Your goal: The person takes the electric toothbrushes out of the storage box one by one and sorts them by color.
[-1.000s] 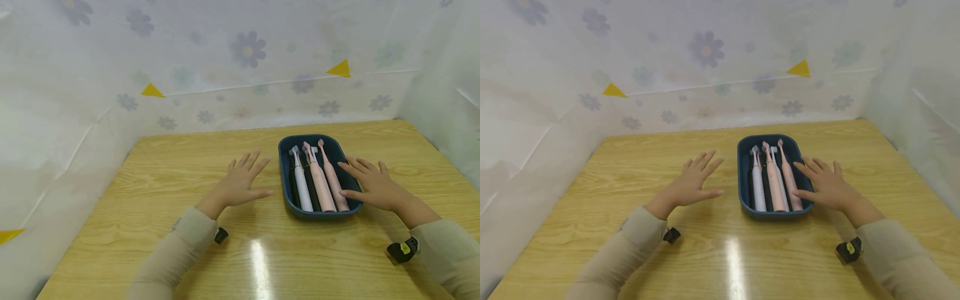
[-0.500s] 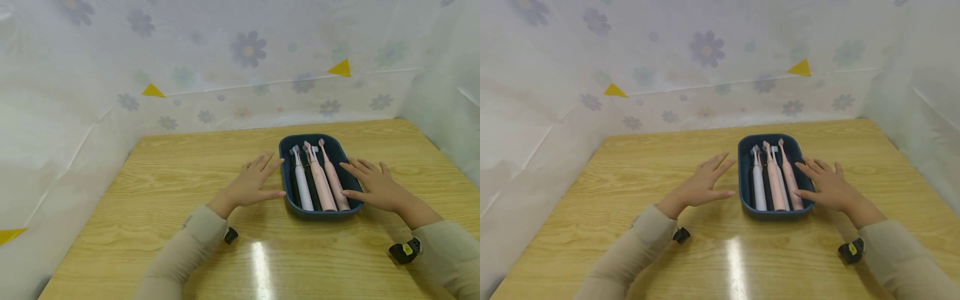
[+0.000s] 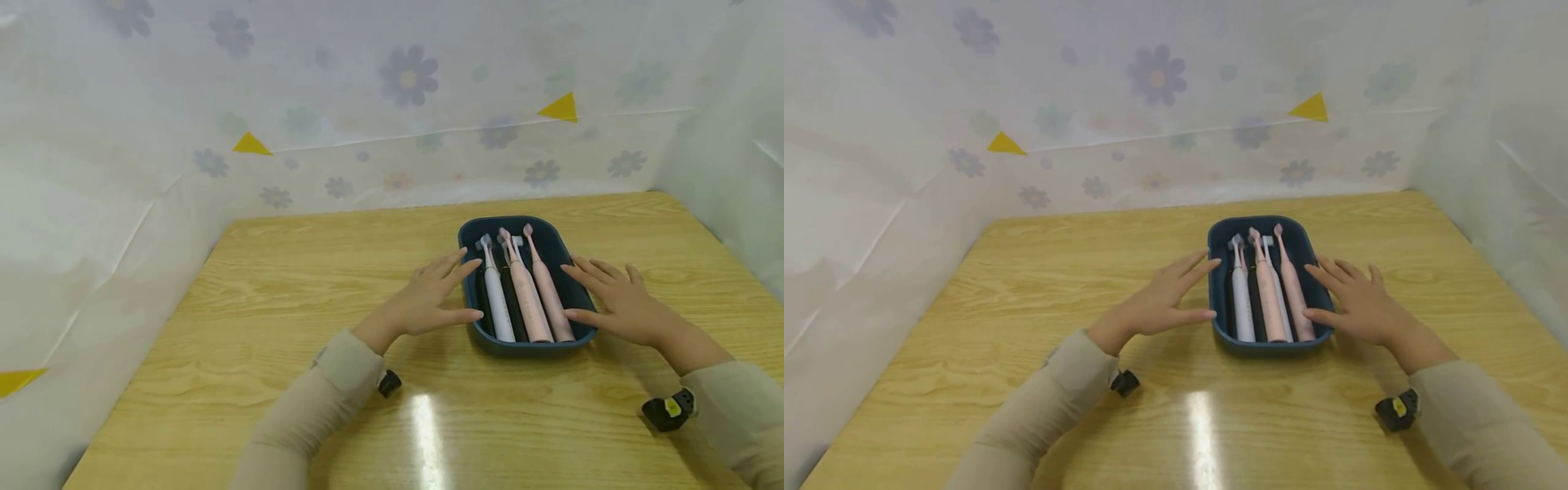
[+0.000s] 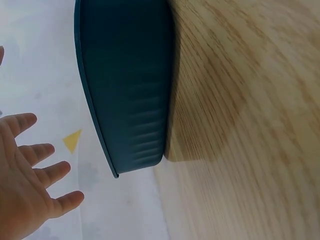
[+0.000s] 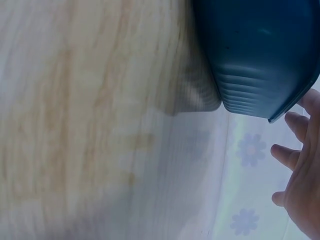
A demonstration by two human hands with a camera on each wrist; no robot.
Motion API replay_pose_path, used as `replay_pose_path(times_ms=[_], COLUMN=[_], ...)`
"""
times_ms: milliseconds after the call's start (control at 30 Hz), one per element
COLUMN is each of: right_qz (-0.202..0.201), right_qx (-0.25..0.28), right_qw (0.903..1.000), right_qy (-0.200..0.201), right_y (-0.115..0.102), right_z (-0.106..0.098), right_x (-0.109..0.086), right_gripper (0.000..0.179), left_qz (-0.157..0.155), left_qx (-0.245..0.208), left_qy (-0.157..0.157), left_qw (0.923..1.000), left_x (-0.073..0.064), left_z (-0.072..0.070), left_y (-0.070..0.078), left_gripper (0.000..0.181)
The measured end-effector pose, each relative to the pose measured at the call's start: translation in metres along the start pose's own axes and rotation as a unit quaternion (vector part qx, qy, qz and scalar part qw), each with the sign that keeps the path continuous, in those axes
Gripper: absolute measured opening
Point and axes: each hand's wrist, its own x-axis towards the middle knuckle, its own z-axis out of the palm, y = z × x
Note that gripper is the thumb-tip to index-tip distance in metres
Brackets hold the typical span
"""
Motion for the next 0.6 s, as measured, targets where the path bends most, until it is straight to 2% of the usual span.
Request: replay_pose_path(times_ms=[300, 600], right_qz=[-0.006, -0.016], right_qx=[0.017, 0.050], right_qw=[0.9998, 0.9986], right_qy=[0.007, 0.008], right_y=[0.004, 0.010], right_z=[0.001, 0.001], right_x=[-0.001, -0.003], right_gripper=[0.069, 0.067], left_qz=[0.011, 0.023], left_qx=[-0.077, -0.150], left_qy=[-0.017, -0.024], left_qw=[0.9968, 0.9882], left_x=[0.009, 0.016], left_z=[0.001, 0.003], left_y=[0.004, 0.004], left_gripper=[0.069, 0.068])
